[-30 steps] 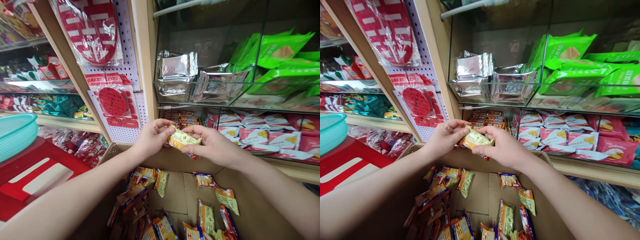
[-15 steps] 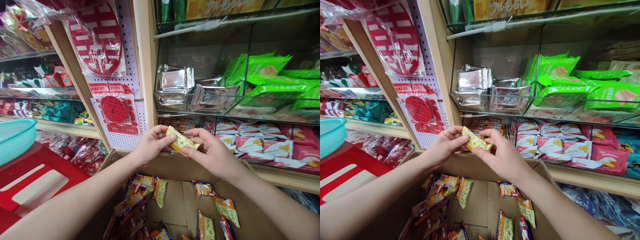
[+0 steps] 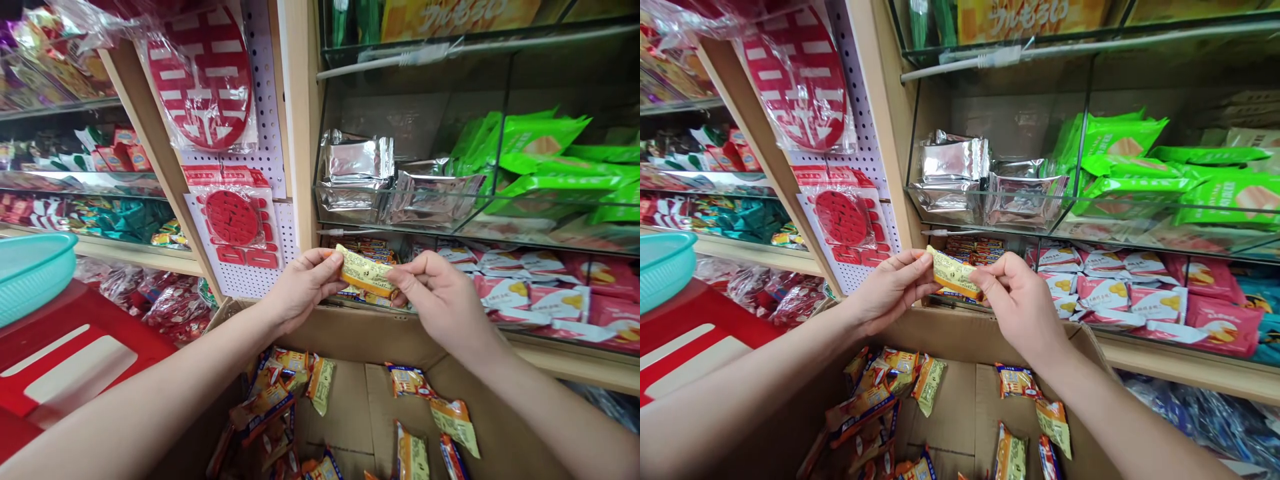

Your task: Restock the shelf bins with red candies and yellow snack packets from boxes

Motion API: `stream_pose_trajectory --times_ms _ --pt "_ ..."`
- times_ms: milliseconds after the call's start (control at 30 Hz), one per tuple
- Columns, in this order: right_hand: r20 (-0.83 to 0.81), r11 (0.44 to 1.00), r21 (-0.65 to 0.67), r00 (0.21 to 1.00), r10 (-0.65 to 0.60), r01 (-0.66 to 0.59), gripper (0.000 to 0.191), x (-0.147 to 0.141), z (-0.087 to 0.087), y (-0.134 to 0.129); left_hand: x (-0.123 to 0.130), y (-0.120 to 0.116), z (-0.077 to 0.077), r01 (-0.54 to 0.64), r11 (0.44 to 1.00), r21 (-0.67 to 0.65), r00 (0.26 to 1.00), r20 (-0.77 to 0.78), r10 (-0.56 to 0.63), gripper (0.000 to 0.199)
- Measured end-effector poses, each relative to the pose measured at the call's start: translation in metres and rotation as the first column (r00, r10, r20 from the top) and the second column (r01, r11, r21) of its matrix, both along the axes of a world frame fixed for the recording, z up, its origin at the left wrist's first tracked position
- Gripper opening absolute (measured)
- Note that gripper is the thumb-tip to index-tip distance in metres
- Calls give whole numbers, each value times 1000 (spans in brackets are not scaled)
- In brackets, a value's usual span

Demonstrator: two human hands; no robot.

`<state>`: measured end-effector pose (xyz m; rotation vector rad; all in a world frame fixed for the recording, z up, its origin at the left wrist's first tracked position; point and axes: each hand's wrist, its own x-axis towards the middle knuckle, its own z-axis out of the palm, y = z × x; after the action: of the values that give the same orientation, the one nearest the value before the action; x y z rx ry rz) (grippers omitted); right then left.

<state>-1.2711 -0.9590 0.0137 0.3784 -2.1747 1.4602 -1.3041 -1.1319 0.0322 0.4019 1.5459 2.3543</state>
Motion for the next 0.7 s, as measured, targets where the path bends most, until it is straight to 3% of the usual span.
stream_pose_trajectory --times_ms 67,133,233,333,433,533,633,700 --pt "-220 979 178 974 -57 97 9 5 -2 -3 4 1 2 105 994 10 993 55 -105 20" --pt "-394 935 324 919 -7 147 4 9 -4 -6 9 3 3 164 984 65 981 96 -170 25" --pt "-444 890 435 893 76 140 9 13 -5 -10 12 3 4 119 984 136 988 82 -130 38" --pt "-410 894 433 908 85 112 12 11 -5 -11 12 1 5 112 979 171 991 57 -124 49" --pt "-328 933 351 943 48 75 11 6 -4 -8 12 -1 5 161 967 196 985 34 -171 55" --pt "-104 991 133 994 44 -30 19 0 -5 -5 13 -1 6 191 961 200 980 9 -197 58" --pt "108 976 -137 977 186 -171 24 -4 -5 -5 15 1 5 166 966 198 985 3 -170 53" --pt "170 950 -248 957 233 -187 24 -3 -3 -6 14 3 3 87 980 177 996 19 -92 42"
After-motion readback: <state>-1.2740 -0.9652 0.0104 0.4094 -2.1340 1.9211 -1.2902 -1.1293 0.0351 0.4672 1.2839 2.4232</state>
